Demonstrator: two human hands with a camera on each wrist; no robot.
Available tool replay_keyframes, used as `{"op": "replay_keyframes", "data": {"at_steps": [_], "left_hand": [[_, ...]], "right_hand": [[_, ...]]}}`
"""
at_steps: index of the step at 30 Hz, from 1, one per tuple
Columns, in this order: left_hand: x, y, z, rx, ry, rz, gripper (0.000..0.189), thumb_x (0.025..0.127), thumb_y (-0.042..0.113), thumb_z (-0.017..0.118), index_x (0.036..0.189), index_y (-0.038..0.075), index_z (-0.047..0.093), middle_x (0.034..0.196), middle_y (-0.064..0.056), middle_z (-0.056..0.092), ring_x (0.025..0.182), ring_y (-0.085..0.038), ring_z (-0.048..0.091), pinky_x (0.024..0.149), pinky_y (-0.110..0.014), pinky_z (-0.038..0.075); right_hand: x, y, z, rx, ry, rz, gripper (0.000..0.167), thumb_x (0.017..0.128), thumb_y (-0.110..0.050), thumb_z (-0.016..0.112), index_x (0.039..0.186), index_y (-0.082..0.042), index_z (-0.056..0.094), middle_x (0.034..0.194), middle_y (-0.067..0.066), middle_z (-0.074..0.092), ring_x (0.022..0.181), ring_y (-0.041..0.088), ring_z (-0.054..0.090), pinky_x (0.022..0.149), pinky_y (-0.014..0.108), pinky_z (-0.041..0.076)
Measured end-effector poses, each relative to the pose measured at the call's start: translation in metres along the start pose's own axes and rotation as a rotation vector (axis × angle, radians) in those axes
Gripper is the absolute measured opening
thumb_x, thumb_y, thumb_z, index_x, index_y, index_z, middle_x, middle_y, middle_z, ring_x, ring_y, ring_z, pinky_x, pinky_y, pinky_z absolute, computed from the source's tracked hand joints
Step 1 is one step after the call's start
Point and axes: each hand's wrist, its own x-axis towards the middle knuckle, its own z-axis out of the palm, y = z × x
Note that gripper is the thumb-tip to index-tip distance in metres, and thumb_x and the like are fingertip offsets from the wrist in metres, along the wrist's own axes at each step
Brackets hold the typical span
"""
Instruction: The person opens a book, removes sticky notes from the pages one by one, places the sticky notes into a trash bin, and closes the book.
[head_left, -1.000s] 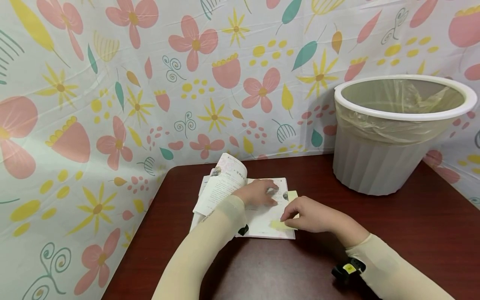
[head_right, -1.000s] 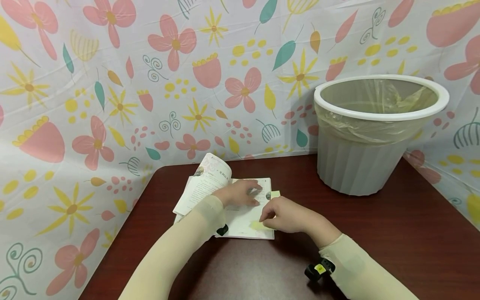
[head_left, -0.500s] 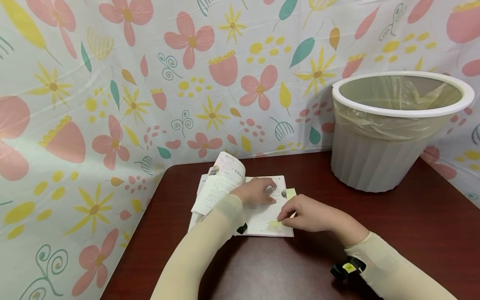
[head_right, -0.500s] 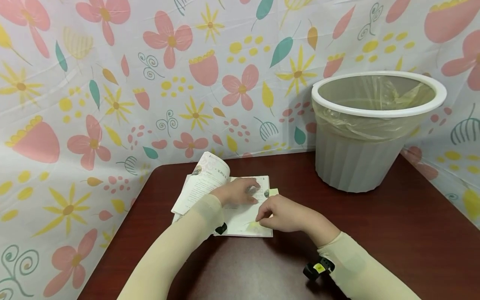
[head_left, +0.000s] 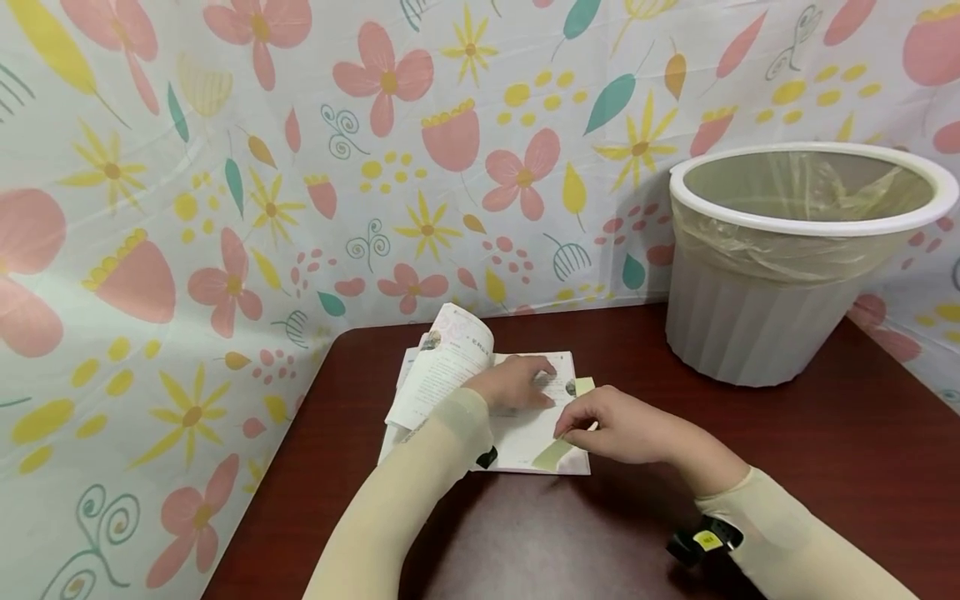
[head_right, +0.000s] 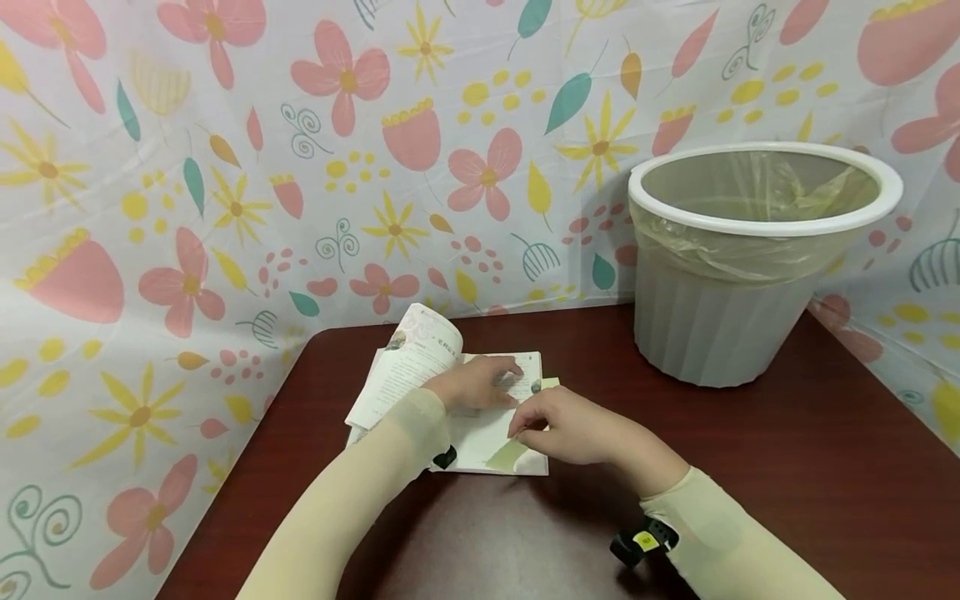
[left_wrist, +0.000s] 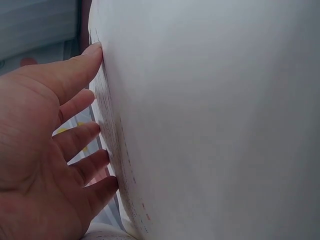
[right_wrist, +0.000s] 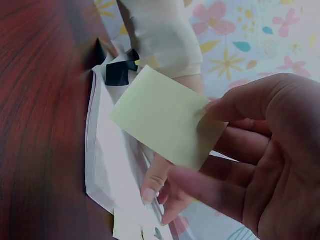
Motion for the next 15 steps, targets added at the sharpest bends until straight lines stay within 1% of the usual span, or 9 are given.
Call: {"op": "replay_keyframes", "data": {"at_steps": [3, 7, 10, 12, 15], "left_hand": [[-0.001, 0.001, -0.001, -0.008, -0.006, -0.011, 0.054, 0.091, 0.042, 0.078, 0.139, 0.025, 0.06, 0.14, 0.004, 0.065, 0.132, -0.011, 0.057, 0.112, -0.029, 0.045], [-0.003, 0.003, -0.002, -0.015, -0.012, -0.025, 0.054, 0.091, 0.042, 0.078, 0.14, 0.026, 0.06, 0.14, 0.004, 0.065, 0.131, -0.012, 0.057, 0.112, -0.03, 0.045], [-0.002, 0.003, -0.001, -0.014, -0.01, -0.024, 0.054, 0.091, 0.043, 0.077, 0.14, 0.027, 0.06, 0.141, 0.004, 0.064, 0.131, -0.012, 0.057, 0.112, -0.03, 0.046], [-0.001, 0.003, -0.001, -0.01, -0.008, -0.031, 0.054, 0.091, 0.043, 0.077, 0.139, 0.028, 0.06, 0.142, 0.004, 0.063, 0.132, -0.011, 0.056, 0.112, -0.03, 0.045], [0.001, 0.002, 0.001, -0.005, -0.007, -0.032, 0.053, 0.091, 0.044, 0.078, 0.139, 0.029, 0.06, 0.142, 0.006, 0.063, 0.134, -0.011, 0.055, 0.113, -0.029, 0.044]], "right_hand": [[-0.001, -0.001, 0.0, -0.002, 0.035, -0.009, 0.021, 0.095, -0.003, 0.066, 0.097, -0.02, 0.079, 0.089, -0.007, 0.076, 0.083, -0.002, 0.063, 0.076, 0.023, 0.057], [-0.003, -0.006, -0.003, 0.019, 0.078, 0.005, 0.023, 0.093, -0.002, 0.067, 0.096, -0.021, 0.079, 0.087, -0.008, 0.074, 0.076, -0.001, 0.06, 0.068, 0.022, 0.055], [-0.005, -0.012, -0.009, 0.043, 0.105, 0.026, 0.022, 0.093, -0.003, 0.067, 0.096, -0.021, 0.079, 0.084, -0.009, 0.072, 0.07, 0.001, 0.057, 0.063, 0.023, 0.053], [-0.007, -0.016, -0.014, 0.054, 0.128, 0.032, 0.021, 0.093, -0.003, 0.068, 0.097, -0.021, 0.079, 0.081, -0.009, 0.07, 0.068, 0.002, 0.057, 0.062, 0.023, 0.052], [-0.011, -0.025, -0.022, 0.058, 0.185, 0.014, 0.023, 0.092, -0.002, 0.07, 0.098, -0.023, 0.078, 0.079, -0.011, 0.07, 0.065, 0.002, 0.057, 0.06, 0.024, 0.052]]}}
